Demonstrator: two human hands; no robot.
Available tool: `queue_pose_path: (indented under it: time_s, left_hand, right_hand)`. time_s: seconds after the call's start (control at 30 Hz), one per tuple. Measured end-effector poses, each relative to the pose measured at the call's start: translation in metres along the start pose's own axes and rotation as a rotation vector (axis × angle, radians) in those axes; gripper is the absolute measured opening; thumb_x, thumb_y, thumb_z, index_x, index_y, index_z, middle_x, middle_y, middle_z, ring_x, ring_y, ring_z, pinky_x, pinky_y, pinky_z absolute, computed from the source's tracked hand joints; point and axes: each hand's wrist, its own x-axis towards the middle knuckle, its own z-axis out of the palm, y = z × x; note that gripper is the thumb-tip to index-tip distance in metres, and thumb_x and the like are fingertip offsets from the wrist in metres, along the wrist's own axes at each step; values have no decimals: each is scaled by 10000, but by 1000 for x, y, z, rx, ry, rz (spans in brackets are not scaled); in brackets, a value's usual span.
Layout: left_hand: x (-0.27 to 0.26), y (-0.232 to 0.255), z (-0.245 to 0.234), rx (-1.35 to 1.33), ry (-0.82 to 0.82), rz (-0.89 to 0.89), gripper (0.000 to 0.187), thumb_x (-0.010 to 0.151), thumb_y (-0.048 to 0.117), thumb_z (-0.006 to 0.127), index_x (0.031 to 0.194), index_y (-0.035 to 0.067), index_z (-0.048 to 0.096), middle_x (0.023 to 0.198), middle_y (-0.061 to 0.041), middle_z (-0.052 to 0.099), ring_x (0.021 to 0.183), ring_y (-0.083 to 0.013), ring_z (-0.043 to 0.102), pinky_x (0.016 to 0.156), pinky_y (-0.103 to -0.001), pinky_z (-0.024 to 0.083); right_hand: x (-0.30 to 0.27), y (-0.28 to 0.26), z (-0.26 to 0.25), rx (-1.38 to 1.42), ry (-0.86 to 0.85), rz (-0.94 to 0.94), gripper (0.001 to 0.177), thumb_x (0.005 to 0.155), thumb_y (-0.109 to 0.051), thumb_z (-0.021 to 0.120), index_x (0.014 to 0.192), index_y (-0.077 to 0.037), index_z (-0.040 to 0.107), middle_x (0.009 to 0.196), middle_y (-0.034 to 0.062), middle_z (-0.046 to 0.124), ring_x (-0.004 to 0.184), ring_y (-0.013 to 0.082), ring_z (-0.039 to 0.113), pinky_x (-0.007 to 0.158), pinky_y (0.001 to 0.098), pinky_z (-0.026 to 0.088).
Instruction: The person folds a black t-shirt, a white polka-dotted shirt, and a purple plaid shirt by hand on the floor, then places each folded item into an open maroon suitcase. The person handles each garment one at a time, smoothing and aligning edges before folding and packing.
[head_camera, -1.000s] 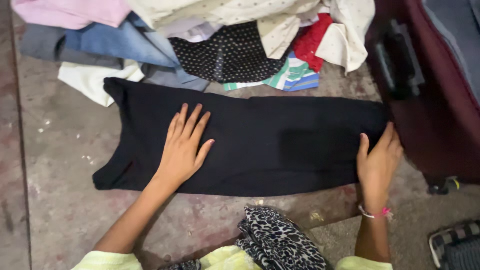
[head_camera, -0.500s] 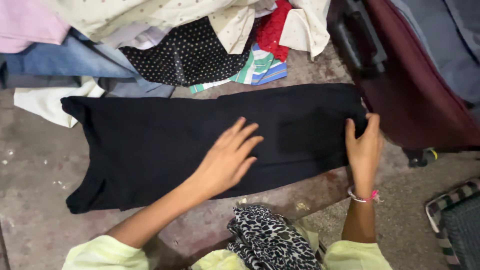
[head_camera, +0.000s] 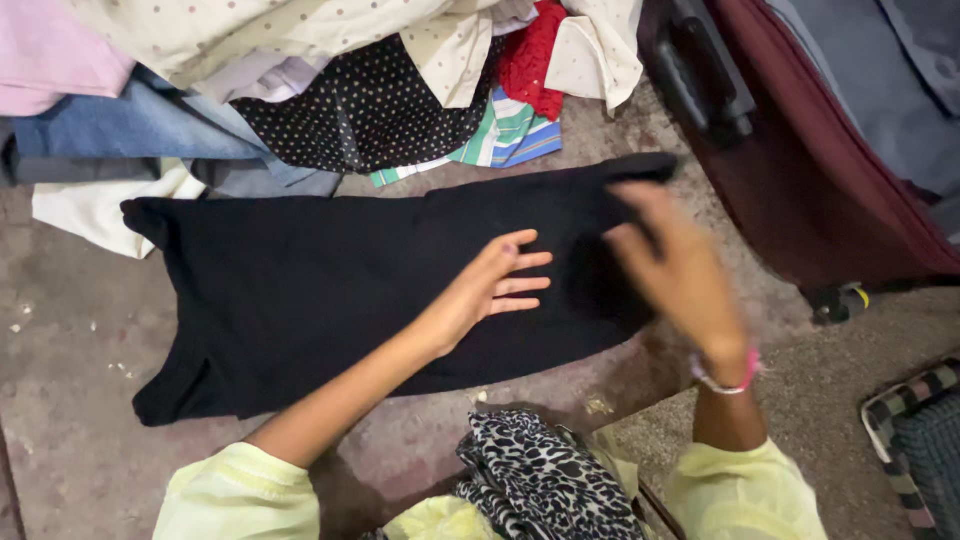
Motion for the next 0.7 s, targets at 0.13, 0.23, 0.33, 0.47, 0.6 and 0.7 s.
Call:
queue_pose_path:
  time_s: [0.13,0.23,0.33,0.47,0.6,0.7]
  left_hand:
    - [-10,-2,-17,-336,115,-138,645,1049,518,434,1491,48,439,1328,-149,656,1126,-258,664,861,-391,554]
    - [-16,-5,-21,-345,103,-98,637,1026,420,546,1493,-1,439,1344,-90,661,1201,-211,658,989,-378,569]
    - [-15,-8,-21,-255,180,-98,696,979,328,693,1461,-76,397,1357,-141,597,1197,-228,637,972,-378,563]
    - [-12,-10,-24,-96,345,-199,668,895,284,730,1385,46,344,1447,-146,543,1276,-168,568,987,-318,519]
    - [-13,-28,-29,228,319,-50,665,887,213,730,1418,-17,402,1444,-150,510,1304,-147,471,1001,-263,430]
    - [-11,-47,-38,227,279,55,640,833,119,664,1415,-5,428,1409,-145,535,1270,-165,499,997,-257,434]
  right_hand:
    - [9,-60,15,346,-424,-60,542,928,-145,711,1437,-93,532,1388,112,655,1018,248,719,797,337,579]
    - [7,-71,12,353,-412,165,532,900,-120,703,1410,-148,558,1300,33,712,775,126,736,662,281,584]
    - [-6,-63,1,242,-309,191,527,904,-100,700,1413,-144,567,1146,27,727,692,84,680,621,263,552]
    - [-35,-63,12,171,-346,228,405,904,-159,717,1303,-166,648,957,14,708,580,116,601,537,297,498]
    - [-54,-72,49,157,-350,163,387,898,-247,730,1274,-180,664,865,32,675,546,150,588,528,314,486]
    - [-56,-85,73,150,-378,132,438,900,-254,721,1317,-155,629,878,63,653,585,213,614,559,344,512]
